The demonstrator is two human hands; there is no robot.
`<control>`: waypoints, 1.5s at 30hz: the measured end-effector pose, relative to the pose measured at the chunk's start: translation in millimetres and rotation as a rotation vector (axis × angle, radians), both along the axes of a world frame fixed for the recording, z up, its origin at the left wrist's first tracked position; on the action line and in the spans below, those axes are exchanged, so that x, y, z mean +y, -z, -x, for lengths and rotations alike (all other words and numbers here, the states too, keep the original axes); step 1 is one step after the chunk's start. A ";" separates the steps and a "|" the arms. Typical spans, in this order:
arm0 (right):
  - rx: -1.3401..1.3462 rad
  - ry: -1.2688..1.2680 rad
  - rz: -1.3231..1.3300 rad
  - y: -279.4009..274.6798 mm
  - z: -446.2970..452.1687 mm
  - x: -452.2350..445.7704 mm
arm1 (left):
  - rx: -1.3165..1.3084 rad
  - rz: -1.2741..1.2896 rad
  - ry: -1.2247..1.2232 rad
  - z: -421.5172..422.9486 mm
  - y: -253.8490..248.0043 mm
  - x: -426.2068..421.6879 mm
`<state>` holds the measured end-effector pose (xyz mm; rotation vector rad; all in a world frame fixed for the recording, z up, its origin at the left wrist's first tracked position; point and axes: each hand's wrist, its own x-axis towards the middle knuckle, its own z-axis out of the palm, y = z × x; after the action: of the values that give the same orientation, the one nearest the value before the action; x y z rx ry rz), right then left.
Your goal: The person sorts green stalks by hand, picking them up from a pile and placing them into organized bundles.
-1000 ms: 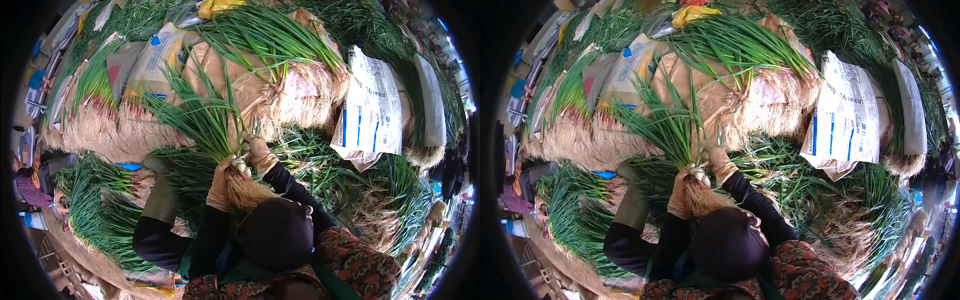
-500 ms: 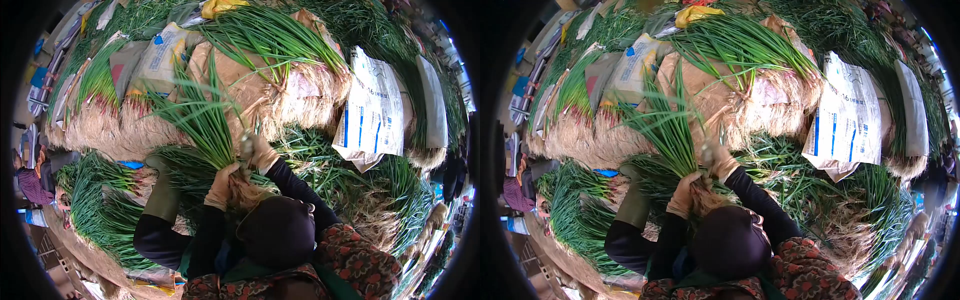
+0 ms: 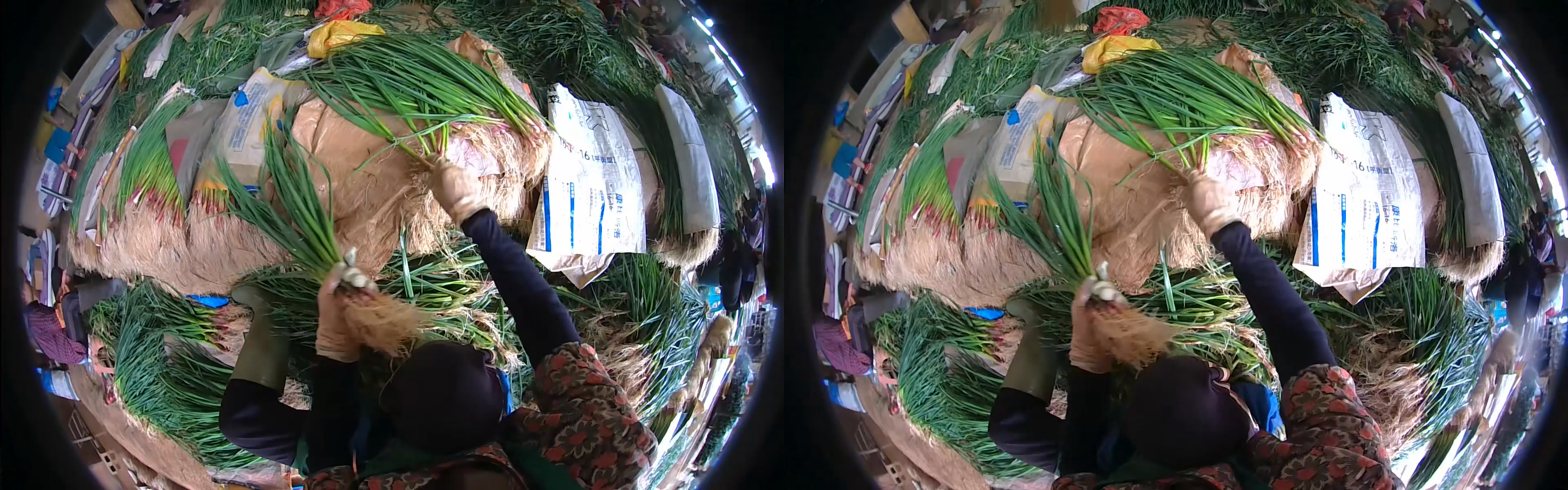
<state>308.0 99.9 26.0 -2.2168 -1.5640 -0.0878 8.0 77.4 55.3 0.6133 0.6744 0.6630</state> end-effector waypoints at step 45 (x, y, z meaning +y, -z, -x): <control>0.338 -0.511 0.453 72.1 107.9 -83.1 | -0.163 0.275 -0.081 -20.1 -27.3 -40.3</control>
<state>200.2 16.8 -46.1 -1.9059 -2.0262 0.8170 28.1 37.0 82.6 0.2753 0.6267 0.6732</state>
